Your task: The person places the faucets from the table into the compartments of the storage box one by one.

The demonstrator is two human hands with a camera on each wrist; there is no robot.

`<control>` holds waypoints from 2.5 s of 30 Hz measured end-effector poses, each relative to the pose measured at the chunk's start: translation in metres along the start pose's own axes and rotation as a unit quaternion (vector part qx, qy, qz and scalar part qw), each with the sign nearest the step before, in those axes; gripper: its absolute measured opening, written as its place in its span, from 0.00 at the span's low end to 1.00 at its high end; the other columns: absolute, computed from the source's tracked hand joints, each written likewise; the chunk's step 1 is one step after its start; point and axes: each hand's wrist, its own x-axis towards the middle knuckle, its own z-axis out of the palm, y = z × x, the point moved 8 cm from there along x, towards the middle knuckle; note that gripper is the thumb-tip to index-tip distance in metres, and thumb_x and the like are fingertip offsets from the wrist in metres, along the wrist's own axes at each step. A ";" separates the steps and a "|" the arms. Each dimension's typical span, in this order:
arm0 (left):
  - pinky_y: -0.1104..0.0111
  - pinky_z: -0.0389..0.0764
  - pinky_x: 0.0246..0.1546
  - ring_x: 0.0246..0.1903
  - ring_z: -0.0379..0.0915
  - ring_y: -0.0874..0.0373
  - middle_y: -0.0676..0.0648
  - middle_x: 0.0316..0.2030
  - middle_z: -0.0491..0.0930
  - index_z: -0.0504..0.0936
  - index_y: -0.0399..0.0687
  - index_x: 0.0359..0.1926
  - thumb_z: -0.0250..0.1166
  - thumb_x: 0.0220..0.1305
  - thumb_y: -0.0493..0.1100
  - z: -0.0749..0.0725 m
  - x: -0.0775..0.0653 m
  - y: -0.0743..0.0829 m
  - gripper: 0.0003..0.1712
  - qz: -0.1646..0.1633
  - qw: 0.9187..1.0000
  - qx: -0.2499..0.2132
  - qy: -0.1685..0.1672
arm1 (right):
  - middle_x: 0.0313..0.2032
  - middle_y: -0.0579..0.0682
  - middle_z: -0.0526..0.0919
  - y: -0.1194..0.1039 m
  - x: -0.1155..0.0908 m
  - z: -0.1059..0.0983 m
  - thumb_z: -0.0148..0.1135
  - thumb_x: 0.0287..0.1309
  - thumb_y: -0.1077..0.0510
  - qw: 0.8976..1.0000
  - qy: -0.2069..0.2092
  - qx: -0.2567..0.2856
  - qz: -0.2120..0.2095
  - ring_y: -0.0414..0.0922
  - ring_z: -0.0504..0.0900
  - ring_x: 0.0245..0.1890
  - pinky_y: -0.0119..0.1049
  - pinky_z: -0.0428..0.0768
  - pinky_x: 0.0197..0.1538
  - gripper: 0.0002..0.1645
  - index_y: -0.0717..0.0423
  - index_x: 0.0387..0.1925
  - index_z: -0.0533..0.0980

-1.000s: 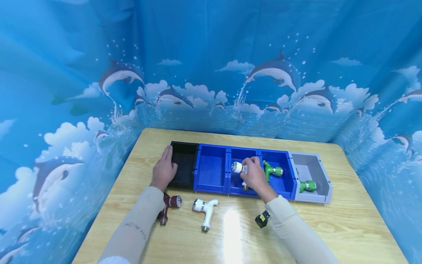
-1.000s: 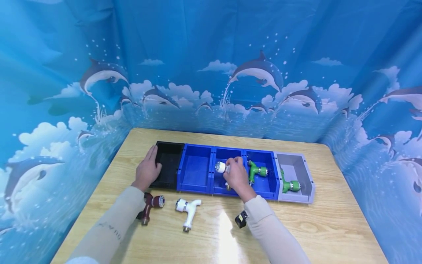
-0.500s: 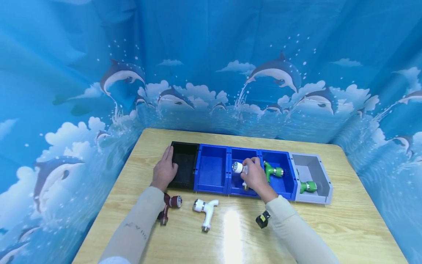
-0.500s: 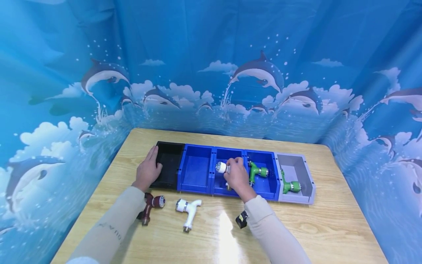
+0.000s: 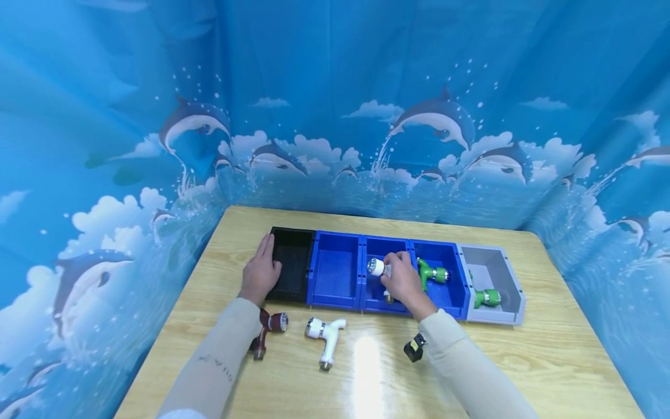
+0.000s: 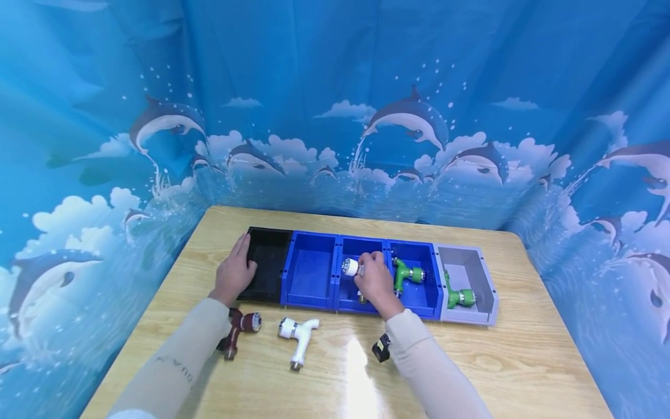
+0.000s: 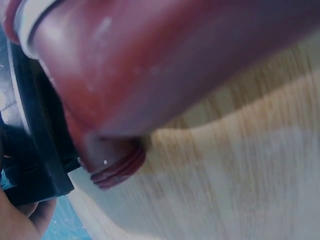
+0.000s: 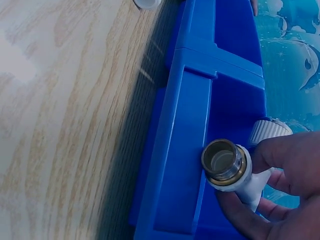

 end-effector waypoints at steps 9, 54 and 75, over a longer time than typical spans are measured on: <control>0.58 0.76 0.27 0.20 0.67 0.53 0.44 0.75 0.49 0.47 0.45 0.77 0.57 0.66 0.42 0.001 -0.001 0.000 0.43 -0.004 1.000 0.003 -0.002 | 0.58 0.60 0.68 -0.001 0.003 0.003 0.66 0.53 0.62 1.000 0.004 -0.025 -0.008 0.56 0.78 0.42 0.47 0.81 0.40 0.21 0.57 0.50 0.75; 0.64 0.67 0.17 0.14 0.61 0.55 0.43 0.74 0.52 0.49 0.44 0.76 0.57 0.66 0.41 0.000 -0.001 0.000 0.42 0.014 1.000 -0.011 0.023 | 0.57 0.64 0.72 -0.009 0.011 0.019 0.60 0.59 0.65 0.988 0.013 -0.134 -0.071 0.62 0.77 0.46 0.58 0.80 0.43 0.19 0.62 0.53 0.73; 0.62 0.70 0.21 0.16 0.63 0.55 0.43 0.74 0.53 0.50 0.45 0.76 0.58 0.66 0.41 0.000 -0.002 -0.005 0.42 0.002 1.000 -0.006 0.029 | 0.57 0.64 0.72 -0.007 0.009 0.034 0.58 0.59 0.67 0.982 0.013 -0.165 -0.089 0.63 0.75 0.51 0.56 0.82 0.41 0.23 0.62 0.57 0.71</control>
